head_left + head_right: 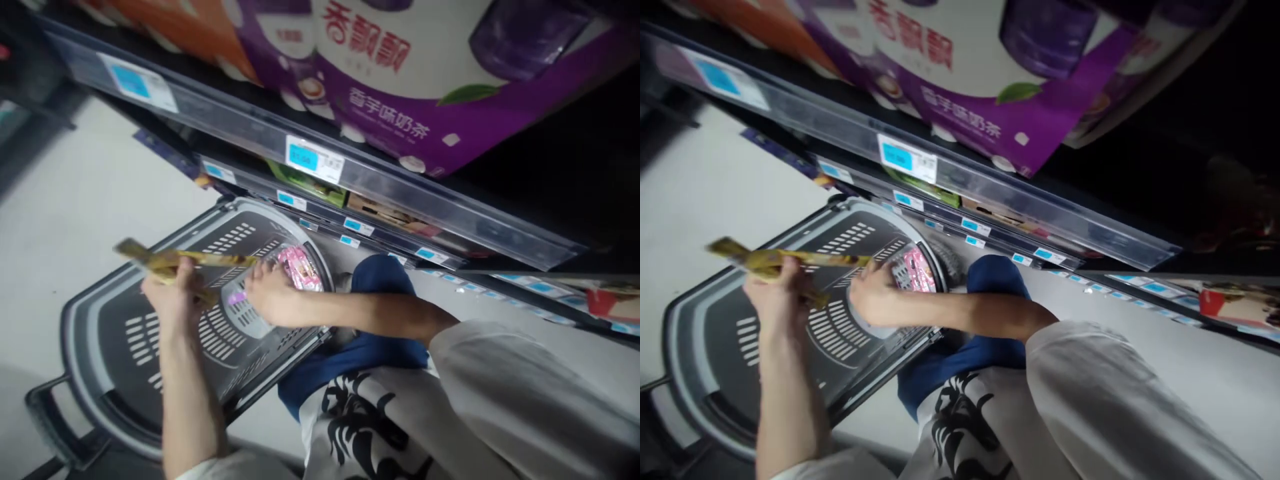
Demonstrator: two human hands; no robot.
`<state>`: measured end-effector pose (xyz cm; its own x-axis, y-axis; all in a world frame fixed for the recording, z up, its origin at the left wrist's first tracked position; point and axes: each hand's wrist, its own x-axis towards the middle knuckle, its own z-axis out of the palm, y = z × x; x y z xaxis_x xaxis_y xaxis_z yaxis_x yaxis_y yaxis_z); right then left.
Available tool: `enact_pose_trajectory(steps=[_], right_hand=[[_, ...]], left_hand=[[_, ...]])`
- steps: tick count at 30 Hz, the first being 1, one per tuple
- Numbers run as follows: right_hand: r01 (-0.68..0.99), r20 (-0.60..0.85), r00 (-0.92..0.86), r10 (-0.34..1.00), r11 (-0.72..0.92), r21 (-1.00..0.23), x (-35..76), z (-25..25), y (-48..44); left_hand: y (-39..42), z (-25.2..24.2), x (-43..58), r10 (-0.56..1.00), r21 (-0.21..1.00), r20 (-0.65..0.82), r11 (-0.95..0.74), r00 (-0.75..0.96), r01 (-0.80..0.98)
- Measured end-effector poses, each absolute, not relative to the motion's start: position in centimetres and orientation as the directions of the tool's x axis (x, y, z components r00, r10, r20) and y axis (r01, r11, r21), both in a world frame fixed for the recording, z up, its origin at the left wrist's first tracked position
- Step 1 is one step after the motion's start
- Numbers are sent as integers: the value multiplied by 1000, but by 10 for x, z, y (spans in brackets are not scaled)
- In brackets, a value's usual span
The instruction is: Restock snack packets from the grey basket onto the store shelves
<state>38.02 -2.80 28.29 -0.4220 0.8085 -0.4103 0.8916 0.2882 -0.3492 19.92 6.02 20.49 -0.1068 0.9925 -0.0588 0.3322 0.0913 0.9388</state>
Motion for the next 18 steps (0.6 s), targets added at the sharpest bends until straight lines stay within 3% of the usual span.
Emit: enact_pose_trajectory(steps=[1, 3, 7, 10, 12, 15, 18], right_hand=[[914, -336, -346, 876, 235, -330, 384, 285, -22], [918, -168, -247, 954, 175, -357, 391, 288, -12], [801, -57, -222, 974, 148, -580, 406, 292, 4], [592, -45, -302, 952, 151, -792, 414, 288, 16], [457, -26, -300, 953, 120, -881, 417, 283, 25], [254, 39, -75, 996, 57, -965, 419, 278, 38], [33, 85, 207, 975, 79, -996, 422, 277, 50]], left_hand=[[57, 217, 204, 986, 997, -60, 69, -155, 48], [51, 232, 212, 977, 926, -100, 21, -190, -377], [47, 232, 218, 953, 640, -284, 105, -107, -761], [43, 224, 218, 947, 516, -320, 155, -22, -842], [40, 221, 219, 949, 532, -314, 165, -12, -830], [37, 218, 216, 958, 702, -270, 132, -90, -700], [32, 214, 207, 974, 884, -214, 160, -76, -439]])
